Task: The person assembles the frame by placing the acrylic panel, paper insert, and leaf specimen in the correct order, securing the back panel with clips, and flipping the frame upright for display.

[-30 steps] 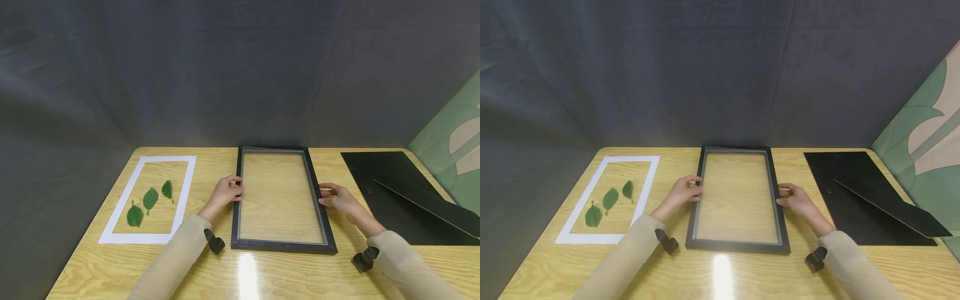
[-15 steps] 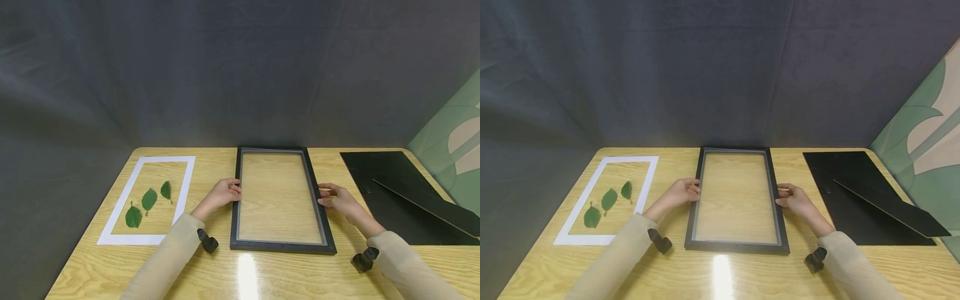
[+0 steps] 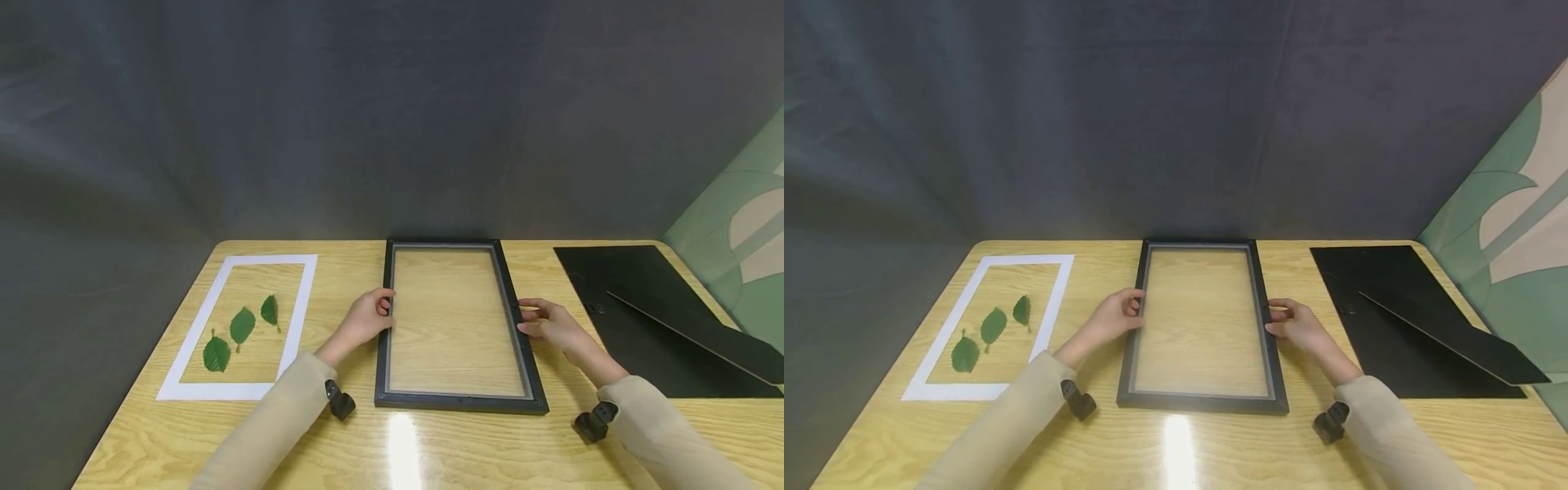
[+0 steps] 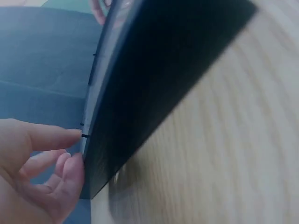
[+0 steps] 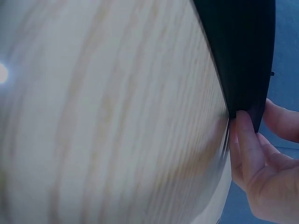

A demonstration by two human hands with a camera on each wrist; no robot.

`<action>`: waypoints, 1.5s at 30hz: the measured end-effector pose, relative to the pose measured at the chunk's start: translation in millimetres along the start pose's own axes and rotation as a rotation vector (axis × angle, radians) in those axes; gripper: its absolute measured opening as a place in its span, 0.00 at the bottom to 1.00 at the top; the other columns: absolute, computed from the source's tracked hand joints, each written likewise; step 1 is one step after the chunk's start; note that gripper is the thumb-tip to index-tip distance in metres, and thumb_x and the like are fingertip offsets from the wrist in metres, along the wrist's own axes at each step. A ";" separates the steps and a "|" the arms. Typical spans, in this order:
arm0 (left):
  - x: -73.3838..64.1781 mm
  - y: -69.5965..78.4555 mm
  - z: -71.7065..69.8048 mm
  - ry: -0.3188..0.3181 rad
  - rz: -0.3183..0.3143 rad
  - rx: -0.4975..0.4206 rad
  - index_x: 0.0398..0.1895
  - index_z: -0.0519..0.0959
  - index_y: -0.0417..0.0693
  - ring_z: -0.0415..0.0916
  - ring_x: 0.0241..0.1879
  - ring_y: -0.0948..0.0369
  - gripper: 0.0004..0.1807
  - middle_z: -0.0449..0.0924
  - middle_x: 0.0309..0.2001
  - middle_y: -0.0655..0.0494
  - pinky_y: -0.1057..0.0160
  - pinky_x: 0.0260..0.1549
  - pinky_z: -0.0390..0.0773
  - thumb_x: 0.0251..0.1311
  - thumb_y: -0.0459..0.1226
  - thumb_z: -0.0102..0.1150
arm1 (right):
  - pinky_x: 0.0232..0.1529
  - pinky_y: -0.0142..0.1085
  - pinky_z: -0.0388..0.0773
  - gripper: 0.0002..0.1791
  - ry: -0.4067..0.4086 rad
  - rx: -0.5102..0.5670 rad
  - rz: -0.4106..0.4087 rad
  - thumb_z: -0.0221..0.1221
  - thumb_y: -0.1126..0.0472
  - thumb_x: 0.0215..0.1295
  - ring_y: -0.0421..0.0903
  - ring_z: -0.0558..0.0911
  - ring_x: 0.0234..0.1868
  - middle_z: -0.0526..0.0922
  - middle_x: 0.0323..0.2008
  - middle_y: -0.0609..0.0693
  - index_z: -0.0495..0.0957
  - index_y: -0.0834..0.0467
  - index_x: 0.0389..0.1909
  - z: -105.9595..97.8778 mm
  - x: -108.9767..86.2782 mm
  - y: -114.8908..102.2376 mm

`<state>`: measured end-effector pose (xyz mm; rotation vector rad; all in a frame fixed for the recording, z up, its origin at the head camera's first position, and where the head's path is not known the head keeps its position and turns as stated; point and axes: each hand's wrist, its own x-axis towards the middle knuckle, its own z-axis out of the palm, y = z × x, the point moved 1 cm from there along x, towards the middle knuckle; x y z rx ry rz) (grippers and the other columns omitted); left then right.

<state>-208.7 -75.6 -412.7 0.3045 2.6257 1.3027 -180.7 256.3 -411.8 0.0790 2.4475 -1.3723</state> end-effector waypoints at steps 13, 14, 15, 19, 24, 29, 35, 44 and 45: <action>-20.5 0.4 1.6 -0.129 0.347 0.519 0.60 0.74 0.45 0.65 0.67 0.46 0.20 0.68 0.66 0.44 0.46 0.66 0.67 0.69 0.42 0.50 | 0.40 0.29 0.82 0.34 0.002 0.000 0.006 0.54 0.70 0.66 0.35 0.76 0.39 0.67 0.54 0.70 0.51 0.74 0.69 -2.8 1.4 -2.2; -21.5 -0.9 1.9 -0.151 0.368 0.547 0.61 0.73 0.45 0.62 0.68 0.46 0.21 0.66 0.67 0.44 0.45 0.67 0.65 0.69 0.44 0.50 | 0.40 0.29 0.82 0.34 0.001 -0.001 0.006 0.54 0.70 0.66 0.35 0.76 0.39 0.67 0.54 0.69 0.52 0.74 0.69 -2.9 1.4 -2.2; -22.2 -2.1 2.3 -0.170 0.386 0.576 0.63 0.72 0.45 0.60 0.70 0.46 0.23 0.64 0.69 0.44 0.44 0.68 0.63 0.69 0.45 0.50 | 0.40 0.29 0.81 0.34 0.000 -0.002 0.005 0.54 0.70 0.66 0.36 0.76 0.39 0.67 0.54 0.69 0.52 0.73 0.69 -3.0 1.4 -2.3; -24.9 -5.5 2.9 -0.237 0.405 0.636 0.68 0.67 0.46 0.53 0.73 0.46 0.29 0.60 0.72 0.46 0.43 0.70 0.58 0.69 0.50 0.49 | 0.40 0.29 0.82 0.33 -0.004 0.002 0.008 0.54 0.69 0.66 0.36 0.76 0.39 0.67 0.54 0.69 0.52 0.73 0.69 -3.5 1.2 -1.9; -26.3 -7.2 2.3 -0.274 0.404 0.676 0.70 0.63 0.48 0.50 0.74 0.47 0.32 0.57 0.73 0.47 0.42 0.69 0.58 0.68 0.53 0.48 | 0.42 0.30 0.82 0.34 -0.009 0.015 0.019 0.55 0.68 0.66 0.36 0.76 0.41 0.64 0.59 0.72 0.52 0.72 0.69 -3.3 1.5 -1.3; -28.5 -6.5 2.1 -0.332 0.367 0.670 0.73 0.58 0.49 0.44 0.76 0.48 0.38 0.51 0.75 0.48 0.40 0.70 0.56 0.66 0.58 0.47 | 0.42 0.30 0.82 0.34 -0.001 0.002 0.030 0.56 0.67 0.66 0.37 0.77 0.42 0.63 0.61 0.73 0.53 0.71 0.69 -2.6 1.5 -1.7; -30.9 -4.6 2.7 -0.349 0.343 0.642 0.73 0.57 0.48 0.42 0.76 0.47 0.39 0.49 0.76 0.48 0.40 0.70 0.55 0.65 0.58 0.48 | 0.43 0.31 0.82 0.34 -0.001 -0.005 0.031 0.55 0.67 0.66 0.37 0.77 0.42 0.64 0.61 0.73 0.53 0.71 0.69 -2.6 1.4 -1.1; -33.5 -0.4 2.9 -0.340 0.348 0.657 0.73 0.58 0.47 0.43 0.76 0.46 0.37 0.51 0.75 0.47 0.41 0.70 0.56 0.66 0.56 0.48 | 0.44 0.32 0.82 0.34 -0.008 -0.001 0.024 0.55 0.67 0.67 0.37 0.78 0.43 0.63 0.62 0.73 0.53 0.71 0.69 -2.1 0.8 1.2; -33.9 0.1 3.0 -0.342 0.350 0.658 0.72 0.58 0.47 0.44 0.76 0.45 0.37 0.51 0.75 0.47 0.41 0.70 0.56 0.66 0.56 0.48 | 0.44 0.32 0.82 0.34 -0.009 0.001 0.024 0.55 0.67 0.67 0.37 0.78 0.43 0.63 0.62 0.73 0.53 0.71 0.69 -1.9 0.6 1.3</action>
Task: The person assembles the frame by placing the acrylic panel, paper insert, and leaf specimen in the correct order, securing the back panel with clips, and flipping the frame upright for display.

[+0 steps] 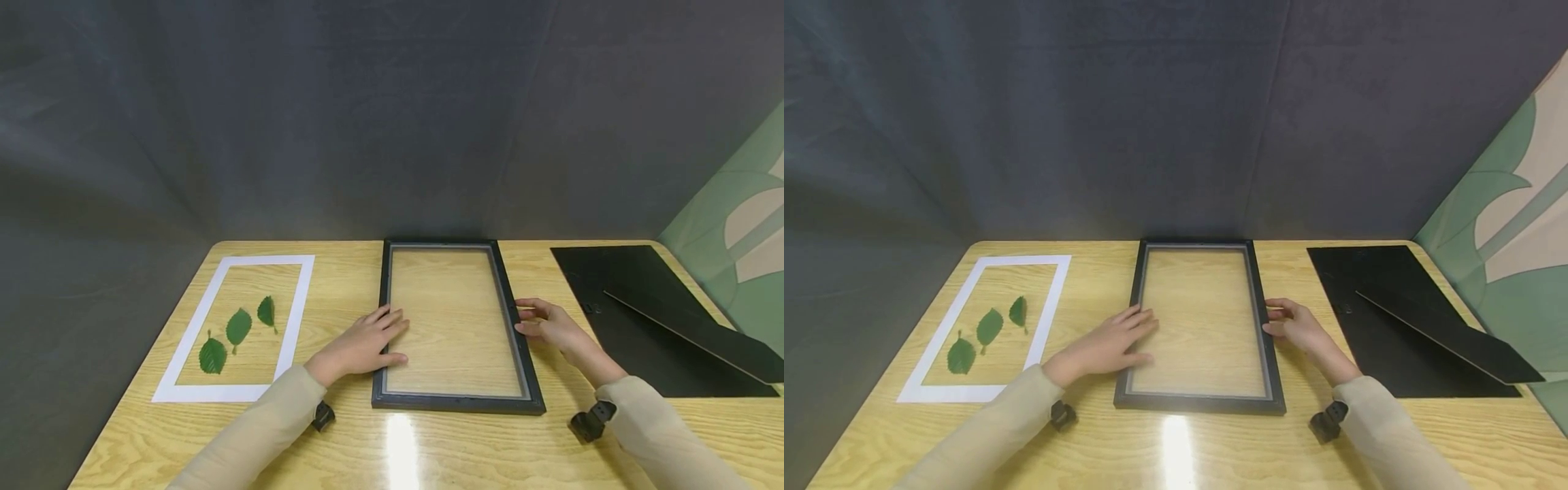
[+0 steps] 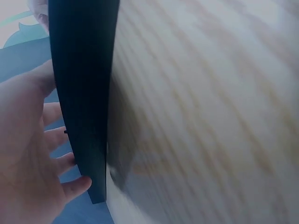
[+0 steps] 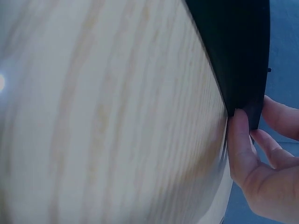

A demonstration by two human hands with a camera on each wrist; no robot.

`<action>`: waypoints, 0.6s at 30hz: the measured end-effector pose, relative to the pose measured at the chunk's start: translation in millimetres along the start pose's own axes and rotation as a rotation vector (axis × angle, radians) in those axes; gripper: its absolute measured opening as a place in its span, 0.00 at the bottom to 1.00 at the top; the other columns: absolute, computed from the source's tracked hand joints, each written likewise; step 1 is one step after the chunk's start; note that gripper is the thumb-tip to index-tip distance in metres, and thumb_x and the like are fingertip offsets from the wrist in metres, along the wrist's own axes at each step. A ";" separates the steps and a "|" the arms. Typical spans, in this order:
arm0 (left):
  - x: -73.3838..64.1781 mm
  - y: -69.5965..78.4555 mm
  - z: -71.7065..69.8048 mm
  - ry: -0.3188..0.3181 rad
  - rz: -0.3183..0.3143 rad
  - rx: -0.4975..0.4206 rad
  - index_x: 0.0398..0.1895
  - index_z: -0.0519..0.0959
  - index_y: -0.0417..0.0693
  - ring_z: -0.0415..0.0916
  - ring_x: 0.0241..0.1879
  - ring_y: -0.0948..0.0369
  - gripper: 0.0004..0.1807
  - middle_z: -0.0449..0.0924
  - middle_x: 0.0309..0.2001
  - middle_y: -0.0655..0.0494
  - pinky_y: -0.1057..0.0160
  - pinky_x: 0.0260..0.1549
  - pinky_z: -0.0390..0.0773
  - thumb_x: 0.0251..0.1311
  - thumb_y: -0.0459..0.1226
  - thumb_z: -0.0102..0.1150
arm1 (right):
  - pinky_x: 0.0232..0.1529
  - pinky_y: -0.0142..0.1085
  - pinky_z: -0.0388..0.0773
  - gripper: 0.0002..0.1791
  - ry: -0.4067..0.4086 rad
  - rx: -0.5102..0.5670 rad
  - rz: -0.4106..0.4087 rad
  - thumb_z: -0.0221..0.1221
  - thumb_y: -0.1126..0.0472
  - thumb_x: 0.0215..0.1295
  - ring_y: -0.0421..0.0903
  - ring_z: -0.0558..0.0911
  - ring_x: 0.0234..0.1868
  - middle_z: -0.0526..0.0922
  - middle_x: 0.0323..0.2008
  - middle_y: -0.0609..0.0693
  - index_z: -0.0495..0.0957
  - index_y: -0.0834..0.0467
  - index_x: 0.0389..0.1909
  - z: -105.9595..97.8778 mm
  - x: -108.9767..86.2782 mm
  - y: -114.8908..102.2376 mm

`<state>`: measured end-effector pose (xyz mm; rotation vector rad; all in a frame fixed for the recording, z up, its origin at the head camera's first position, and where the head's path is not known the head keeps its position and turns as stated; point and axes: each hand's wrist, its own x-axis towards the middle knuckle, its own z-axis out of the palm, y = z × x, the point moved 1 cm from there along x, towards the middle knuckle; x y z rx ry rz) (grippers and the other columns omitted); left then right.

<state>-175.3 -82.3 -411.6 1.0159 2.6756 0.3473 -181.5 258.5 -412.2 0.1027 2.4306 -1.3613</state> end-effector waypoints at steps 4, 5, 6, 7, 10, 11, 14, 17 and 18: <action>-2.0 0.9 -0.6 0.010 0.017 -0.004 0.71 0.61 0.48 0.45 0.75 0.44 0.34 0.52 0.75 0.47 0.41 0.71 0.54 0.67 0.54 0.49 | 0.42 0.30 0.82 0.34 -0.001 0.013 0.002 0.55 0.67 0.66 0.35 0.77 0.41 0.64 0.60 0.72 0.53 0.71 0.69 1.1 -0.1 -0.2; -2.6 0.1 -0.5 0.020 0.023 0.001 0.71 0.62 0.48 0.46 0.75 0.44 0.33 0.52 0.75 0.47 0.41 0.71 0.54 0.67 0.53 0.49 | 0.42 0.30 0.82 0.34 0.000 0.017 0.004 0.55 0.68 0.66 0.34 0.77 0.40 0.65 0.59 0.72 0.53 0.71 0.69 1.2 0.0 -0.2; -3.4 -0.9 -1.1 0.031 0.025 0.006 0.71 0.62 0.48 0.46 0.75 0.44 0.33 0.53 0.75 0.47 0.41 0.71 0.54 0.67 0.53 0.49 | 0.42 0.30 0.82 0.34 0.000 0.020 0.004 0.55 0.68 0.66 0.34 0.77 0.40 0.65 0.59 0.72 0.53 0.71 0.69 1.2 0.0 -0.3; -4.6 -2.5 -1.8 0.045 0.027 0.010 0.70 0.63 0.49 0.47 0.74 0.44 0.32 0.53 0.75 0.47 0.42 0.71 0.55 0.68 0.52 0.49 | 0.42 0.29 0.82 0.34 0.000 0.023 0.004 0.55 0.68 0.66 0.34 0.77 0.40 0.65 0.59 0.72 0.53 0.71 0.69 1.1 0.1 -0.2; -10.5 -8.6 -7.9 0.093 0.018 0.000 0.69 0.65 0.48 0.51 0.73 0.44 0.29 0.57 0.73 0.46 0.42 0.70 0.57 0.68 0.50 0.49 | 0.41 0.29 0.81 0.34 0.000 0.023 0.006 0.55 0.68 0.66 0.34 0.77 0.40 0.64 0.60 0.72 0.53 0.71 0.69 0.5 0.6 0.3; -13.3 -11.1 -11.1 0.108 0.005 -0.012 0.69 0.65 0.47 0.53 0.73 0.44 0.29 0.58 0.73 0.46 0.42 0.70 0.57 0.69 0.49 0.49 | 0.41 0.29 0.81 0.34 -0.002 0.025 0.007 0.55 0.68 0.66 0.34 0.77 0.40 0.64 0.60 0.72 0.52 0.71 0.69 0.2 0.7 0.4; -24.7 -19.8 -22.9 0.153 -0.041 -0.081 0.68 0.65 0.44 0.59 0.70 0.45 0.28 0.62 0.70 0.43 0.44 0.69 0.61 0.68 0.45 0.51 | 0.41 0.28 0.81 0.35 -0.008 0.029 0.007 0.55 0.67 0.66 0.33 0.77 0.40 0.63 0.61 0.72 0.52 0.71 0.70 -0.4 1.1 1.1; -39.1 -31.8 -33.6 0.186 -0.114 -0.148 0.68 0.65 0.42 0.65 0.67 0.46 0.27 0.67 0.67 0.42 0.46 0.66 0.67 0.68 0.43 0.52 | 0.42 0.29 0.81 0.35 -0.014 0.030 0.004 0.55 0.67 0.67 0.33 0.77 0.40 0.63 0.61 0.72 0.51 0.71 0.70 -0.8 1.3 1.4; -44.7 -36.2 -37.0 0.193 -0.139 -0.171 0.67 0.65 0.42 0.67 0.65 0.46 0.27 0.68 0.66 0.42 0.47 0.64 0.69 0.68 0.42 0.52 | 0.42 0.29 0.82 0.35 -0.015 0.028 0.002 0.55 0.67 0.67 0.34 0.77 0.40 0.63 0.61 0.73 0.51 0.71 0.70 -1.0 1.3 1.3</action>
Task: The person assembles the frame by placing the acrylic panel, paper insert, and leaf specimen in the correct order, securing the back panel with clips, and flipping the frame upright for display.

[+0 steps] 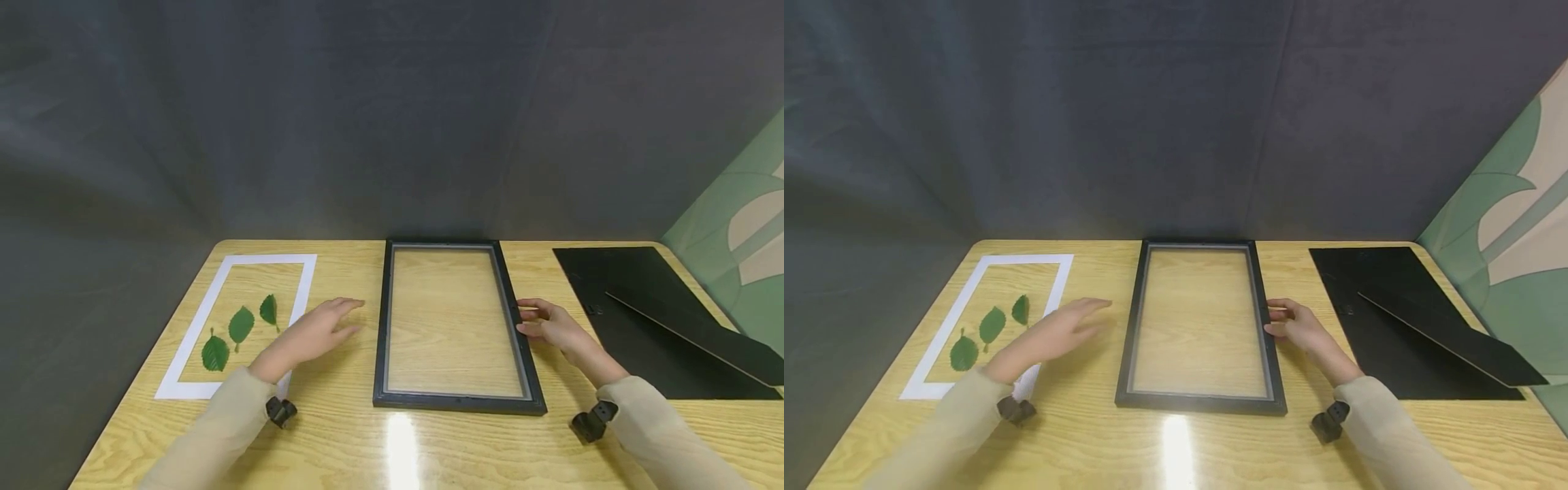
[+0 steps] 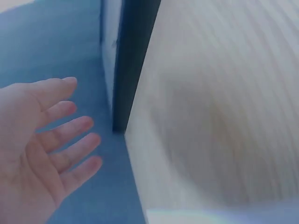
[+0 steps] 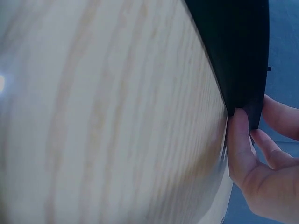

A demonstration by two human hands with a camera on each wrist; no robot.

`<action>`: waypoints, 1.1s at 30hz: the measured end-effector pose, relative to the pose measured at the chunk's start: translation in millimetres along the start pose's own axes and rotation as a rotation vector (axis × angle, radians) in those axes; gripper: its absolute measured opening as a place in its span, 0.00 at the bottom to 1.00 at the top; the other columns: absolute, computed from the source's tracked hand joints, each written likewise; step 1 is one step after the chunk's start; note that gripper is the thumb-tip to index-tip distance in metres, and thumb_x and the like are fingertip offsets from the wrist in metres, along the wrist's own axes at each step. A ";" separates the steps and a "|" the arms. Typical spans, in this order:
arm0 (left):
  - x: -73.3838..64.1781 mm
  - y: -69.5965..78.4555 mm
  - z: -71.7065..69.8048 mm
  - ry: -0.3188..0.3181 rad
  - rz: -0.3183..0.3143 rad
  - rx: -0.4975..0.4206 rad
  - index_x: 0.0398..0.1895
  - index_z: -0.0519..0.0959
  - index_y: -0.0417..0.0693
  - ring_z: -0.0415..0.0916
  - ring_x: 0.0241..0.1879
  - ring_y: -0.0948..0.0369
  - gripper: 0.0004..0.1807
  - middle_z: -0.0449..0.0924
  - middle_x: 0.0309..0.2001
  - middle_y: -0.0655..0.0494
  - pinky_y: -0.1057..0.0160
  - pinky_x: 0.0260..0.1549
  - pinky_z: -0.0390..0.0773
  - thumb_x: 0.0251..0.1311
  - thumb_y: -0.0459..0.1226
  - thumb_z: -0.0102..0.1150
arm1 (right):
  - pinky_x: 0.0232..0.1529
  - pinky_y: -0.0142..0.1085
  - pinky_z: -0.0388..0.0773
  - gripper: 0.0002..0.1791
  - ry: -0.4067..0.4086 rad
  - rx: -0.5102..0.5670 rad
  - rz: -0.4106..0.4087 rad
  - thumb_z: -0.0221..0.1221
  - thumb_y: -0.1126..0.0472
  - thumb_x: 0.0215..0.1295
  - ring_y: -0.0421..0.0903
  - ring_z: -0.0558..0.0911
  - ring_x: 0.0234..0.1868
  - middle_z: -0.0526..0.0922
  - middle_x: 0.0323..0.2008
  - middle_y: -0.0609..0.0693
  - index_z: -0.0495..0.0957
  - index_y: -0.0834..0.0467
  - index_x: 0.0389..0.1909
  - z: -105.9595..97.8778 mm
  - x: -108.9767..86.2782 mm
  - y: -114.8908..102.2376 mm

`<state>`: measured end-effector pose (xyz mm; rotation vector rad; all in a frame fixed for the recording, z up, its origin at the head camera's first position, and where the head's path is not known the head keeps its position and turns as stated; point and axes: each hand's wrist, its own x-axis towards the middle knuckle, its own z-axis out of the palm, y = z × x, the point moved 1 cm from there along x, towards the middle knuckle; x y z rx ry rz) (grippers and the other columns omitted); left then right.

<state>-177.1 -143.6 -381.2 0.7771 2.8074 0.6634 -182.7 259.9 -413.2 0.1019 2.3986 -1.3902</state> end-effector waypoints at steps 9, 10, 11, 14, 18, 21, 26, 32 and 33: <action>-40.1 -48.2 -44.8 0.054 -0.178 -0.179 0.66 0.66 0.38 0.79 0.49 0.46 0.25 0.76 0.57 0.38 0.54 0.41 0.82 0.68 0.36 0.51 | 0.43 0.31 0.82 0.35 0.003 -0.010 0.010 0.55 0.67 0.67 0.35 0.77 0.41 0.63 0.61 0.72 0.51 0.70 0.70 -1.1 -0.1 -1.4; -44.6 -53.4 -48.9 0.059 -0.200 -0.183 0.66 0.66 0.39 0.79 0.49 0.46 0.25 0.77 0.56 0.38 0.54 0.41 0.82 0.68 0.36 0.51 | 0.43 0.31 0.82 0.35 0.003 -0.012 0.011 0.55 0.66 0.67 0.35 0.77 0.41 0.63 0.61 0.72 0.51 0.70 0.70 -1.1 0.1 -1.3; -49.0 -58.8 -52.7 0.064 -0.218 -0.182 0.67 0.65 0.39 0.78 0.50 0.45 0.25 0.77 0.56 0.38 0.54 0.41 0.82 0.68 0.37 0.51 | 0.43 0.31 0.82 0.35 0.003 -0.010 0.013 0.55 0.67 0.67 0.35 0.77 0.41 0.63 0.61 0.72 0.51 0.70 0.70 -1.1 0.1 -1.4; -62.1 -74.8 -63.2 0.083 -0.256 -0.180 0.67 0.64 0.38 0.77 0.51 0.43 0.26 0.76 0.56 0.37 0.51 0.42 0.81 0.68 0.37 0.51 | 0.43 0.32 0.82 0.35 0.001 -0.010 0.017 0.55 0.66 0.67 0.36 0.77 0.41 0.63 0.61 0.72 0.51 0.70 0.70 -1.3 0.0 -1.1; -79.0 -97.8 -73.2 0.111 -0.302 -0.167 0.67 0.63 0.36 0.75 0.52 0.39 0.26 0.75 0.57 0.34 0.49 0.42 0.80 0.69 0.37 0.50 | 0.44 0.31 0.82 0.35 0.000 -0.005 0.023 0.55 0.66 0.67 0.36 0.77 0.42 0.63 0.61 0.72 0.51 0.70 0.70 -1.5 -0.1 -0.8; -91.7 -115.0 -78.4 0.128 -0.340 -0.156 0.67 0.63 0.34 0.75 0.52 0.38 0.26 0.74 0.57 0.32 0.47 0.43 0.80 0.69 0.36 0.50 | 0.43 0.30 0.82 0.35 -0.001 0.004 0.025 0.56 0.66 0.67 0.35 0.77 0.41 0.63 0.62 0.72 0.52 0.70 0.70 -1.5 0.2 -0.6; -112.0 -142.7 -81.8 0.162 -0.394 -0.148 0.64 0.63 0.28 0.74 0.52 0.35 0.26 0.73 0.55 0.27 0.45 0.44 0.79 0.67 0.33 0.51 | 0.45 0.32 0.82 0.35 -0.003 0.022 0.029 0.56 0.66 0.67 0.34 0.77 0.41 0.62 0.63 0.72 0.51 0.70 0.70 -0.3 1.0 -0.3; -130.2 -164.4 -79.0 0.166 -0.475 -0.151 0.65 0.61 0.25 0.72 0.53 0.33 0.28 0.71 0.56 0.25 0.46 0.43 0.80 0.66 0.33 0.52 | 0.45 0.33 0.82 0.35 -0.001 0.023 0.029 0.55 0.66 0.67 0.34 0.78 0.40 0.63 0.62 0.72 0.52 0.69 0.70 0.5 1.6 0.8; -132.2 -166.3 -78.2 0.160 -0.494 -0.148 0.65 0.61 0.25 0.72 0.54 0.33 0.28 0.71 0.56 0.25 0.47 0.42 0.80 0.65 0.33 0.52 | 0.45 0.34 0.82 0.35 -0.002 0.023 0.027 0.55 0.66 0.67 0.34 0.78 0.41 0.62 0.62 0.72 0.52 0.69 0.70 0.2 1.4 0.8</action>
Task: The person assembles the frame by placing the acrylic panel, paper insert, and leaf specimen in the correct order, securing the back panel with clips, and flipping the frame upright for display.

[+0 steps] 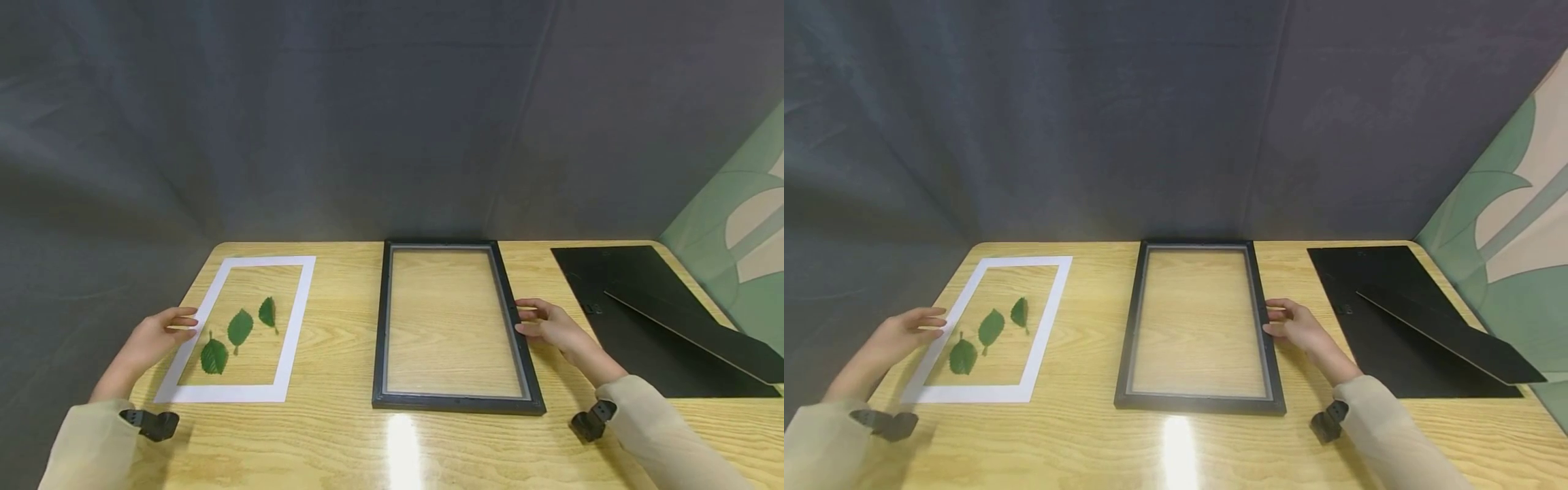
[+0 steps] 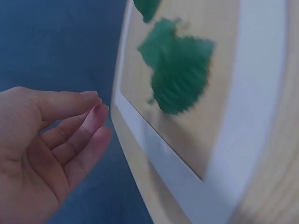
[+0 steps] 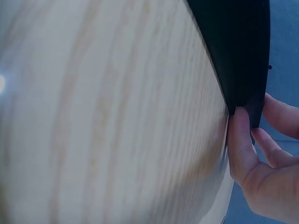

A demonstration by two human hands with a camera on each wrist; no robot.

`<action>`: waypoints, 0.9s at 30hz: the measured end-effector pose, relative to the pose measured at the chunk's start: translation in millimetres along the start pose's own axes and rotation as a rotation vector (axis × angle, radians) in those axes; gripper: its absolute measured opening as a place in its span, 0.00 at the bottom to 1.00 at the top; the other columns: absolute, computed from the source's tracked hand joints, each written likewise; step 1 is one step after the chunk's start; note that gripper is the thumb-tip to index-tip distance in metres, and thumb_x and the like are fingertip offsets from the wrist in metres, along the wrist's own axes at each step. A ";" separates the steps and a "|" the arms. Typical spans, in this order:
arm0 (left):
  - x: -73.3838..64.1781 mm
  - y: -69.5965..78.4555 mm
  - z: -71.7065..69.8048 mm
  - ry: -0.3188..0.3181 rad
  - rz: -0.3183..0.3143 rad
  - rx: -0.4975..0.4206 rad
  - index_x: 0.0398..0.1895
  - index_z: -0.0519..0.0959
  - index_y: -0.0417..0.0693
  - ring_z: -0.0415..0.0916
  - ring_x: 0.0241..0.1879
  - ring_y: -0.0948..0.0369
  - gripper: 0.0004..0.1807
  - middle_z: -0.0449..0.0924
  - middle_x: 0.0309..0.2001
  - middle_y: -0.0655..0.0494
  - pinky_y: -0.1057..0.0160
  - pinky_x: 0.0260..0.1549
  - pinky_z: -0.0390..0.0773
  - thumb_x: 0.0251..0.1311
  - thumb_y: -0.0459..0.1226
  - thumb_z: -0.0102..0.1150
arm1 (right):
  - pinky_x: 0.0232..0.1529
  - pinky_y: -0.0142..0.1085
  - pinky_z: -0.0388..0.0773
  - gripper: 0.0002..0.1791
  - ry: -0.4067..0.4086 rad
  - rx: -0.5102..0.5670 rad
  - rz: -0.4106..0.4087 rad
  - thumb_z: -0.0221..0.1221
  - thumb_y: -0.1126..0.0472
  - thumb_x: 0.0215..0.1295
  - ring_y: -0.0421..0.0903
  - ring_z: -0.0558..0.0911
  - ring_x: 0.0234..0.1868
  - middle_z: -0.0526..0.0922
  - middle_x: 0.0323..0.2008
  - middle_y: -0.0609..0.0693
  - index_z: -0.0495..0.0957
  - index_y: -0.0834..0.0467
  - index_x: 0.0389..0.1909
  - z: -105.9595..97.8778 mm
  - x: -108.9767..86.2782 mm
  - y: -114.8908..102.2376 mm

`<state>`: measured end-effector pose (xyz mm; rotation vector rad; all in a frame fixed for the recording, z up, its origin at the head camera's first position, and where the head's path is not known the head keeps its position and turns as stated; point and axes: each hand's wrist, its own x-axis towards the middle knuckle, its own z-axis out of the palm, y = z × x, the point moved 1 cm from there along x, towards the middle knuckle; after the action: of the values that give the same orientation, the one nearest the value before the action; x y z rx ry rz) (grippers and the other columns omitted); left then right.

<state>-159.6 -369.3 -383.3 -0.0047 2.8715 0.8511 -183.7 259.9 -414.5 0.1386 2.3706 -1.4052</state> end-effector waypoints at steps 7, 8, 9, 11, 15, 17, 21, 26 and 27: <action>-3.4 -17.5 3.4 0.014 -0.081 0.010 0.63 0.61 0.23 0.71 0.54 0.32 0.29 0.71 0.56 0.25 0.47 0.42 0.80 0.64 0.34 0.55 | 0.46 0.34 0.82 0.35 -0.004 -0.001 -0.006 0.55 0.66 0.67 0.34 0.78 0.42 0.62 0.63 0.72 0.52 0.69 0.70 0.1 -0.1 -0.2; -3.7 -18.8 3.6 0.011 -0.090 0.003 0.63 0.61 0.23 0.70 0.54 0.33 0.30 0.71 0.56 0.24 0.47 0.42 0.80 0.63 0.34 0.56 | 0.46 0.34 0.82 0.35 -0.002 -0.004 -0.004 0.55 0.66 0.67 0.35 0.78 0.42 0.63 0.62 0.72 0.52 0.69 0.70 0.3 -0.2 -0.2; -3.9 -20.3 3.7 0.008 -0.097 -0.003 0.64 0.61 0.23 0.70 0.54 0.33 0.31 0.70 0.57 0.24 0.47 0.42 0.80 0.64 0.35 0.56 | 0.46 0.35 0.82 0.35 -0.001 -0.007 -0.002 0.56 0.65 0.67 0.35 0.78 0.42 0.62 0.63 0.72 0.52 0.69 0.70 0.3 -0.2 -0.1; -4.4 -21.8 3.6 -0.003 -0.111 -0.011 0.64 0.60 0.23 0.68 0.55 0.32 0.32 0.68 0.58 0.23 0.48 0.43 0.80 0.63 0.35 0.57 | 0.47 0.35 0.82 0.35 0.002 -0.008 -0.001 0.56 0.66 0.67 0.35 0.78 0.43 0.63 0.63 0.72 0.52 0.69 0.70 0.2 -0.2 0.2; -5.8 -25.3 3.6 -0.034 -0.140 -0.027 0.64 0.59 0.24 0.67 0.55 0.33 0.34 0.65 0.59 0.22 0.50 0.43 0.80 0.63 0.37 0.58 | 0.46 0.35 0.82 0.35 0.002 -0.007 0.001 0.55 0.66 0.67 0.35 0.78 0.42 0.63 0.62 0.72 0.52 0.69 0.70 0.0 0.0 0.1; -6.4 -27.8 4.4 -0.048 -0.155 -0.036 0.64 0.59 0.23 0.66 0.56 0.33 0.35 0.64 0.59 0.22 0.49 0.44 0.79 0.63 0.39 0.58 | 0.46 0.34 0.82 0.35 0.001 -0.005 0.003 0.55 0.66 0.67 0.34 0.78 0.41 0.63 0.62 0.71 0.52 0.69 0.70 -0.1 -0.1 -0.2; -7.6 -33.7 6.8 -0.067 -0.167 -0.029 0.64 0.58 0.22 0.64 0.57 0.33 0.37 0.62 0.61 0.22 0.44 0.49 0.75 0.63 0.41 0.58 | 0.47 0.35 0.82 0.35 0.002 -0.008 0.006 0.55 0.66 0.67 0.35 0.78 0.41 0.63 0.62 0.71 0.52 0.69 0.70 0.2 -0.6 -1.5; -6.8 -35.4 9.0 -0.062 -0.188 0.012 0.62 0.60 0.20 0.64 0.56 0.32 0.37 0.62 0.59 0.21 0.41 0.50 0.73 0.62 0.42 0.59 | 0.48 0.36 0.82 0.35 0.008 -0.011 0.008 0.55 0.66 0.67 0.35 0.78 0.41 0.63 0.63 0.72 0.52 0.69 0.70 0.7 -1.2 -2.0; -6.4 -35.0 9.4 -0.059 -0.198 0.016 0.62 0.60 0.20 0.65 0.55 0.32 0.37 0.63 0.59 0.21 0.41 0.49 0.73 0.62 0.42 0.59 | 0.47 0.36 0.83 0.35 0.008 -0.010 0.007 0.55 0.66 0.67 0.34 0.78 0.41 0.63 0.63 0.72 0.52 0.69 0.70 0.8 -1.3 -1.9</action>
<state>-150.4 -393.8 -409.1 -0.2540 2.7648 0.7765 -182.9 258.5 -412.8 0.1497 2.3810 -1.3924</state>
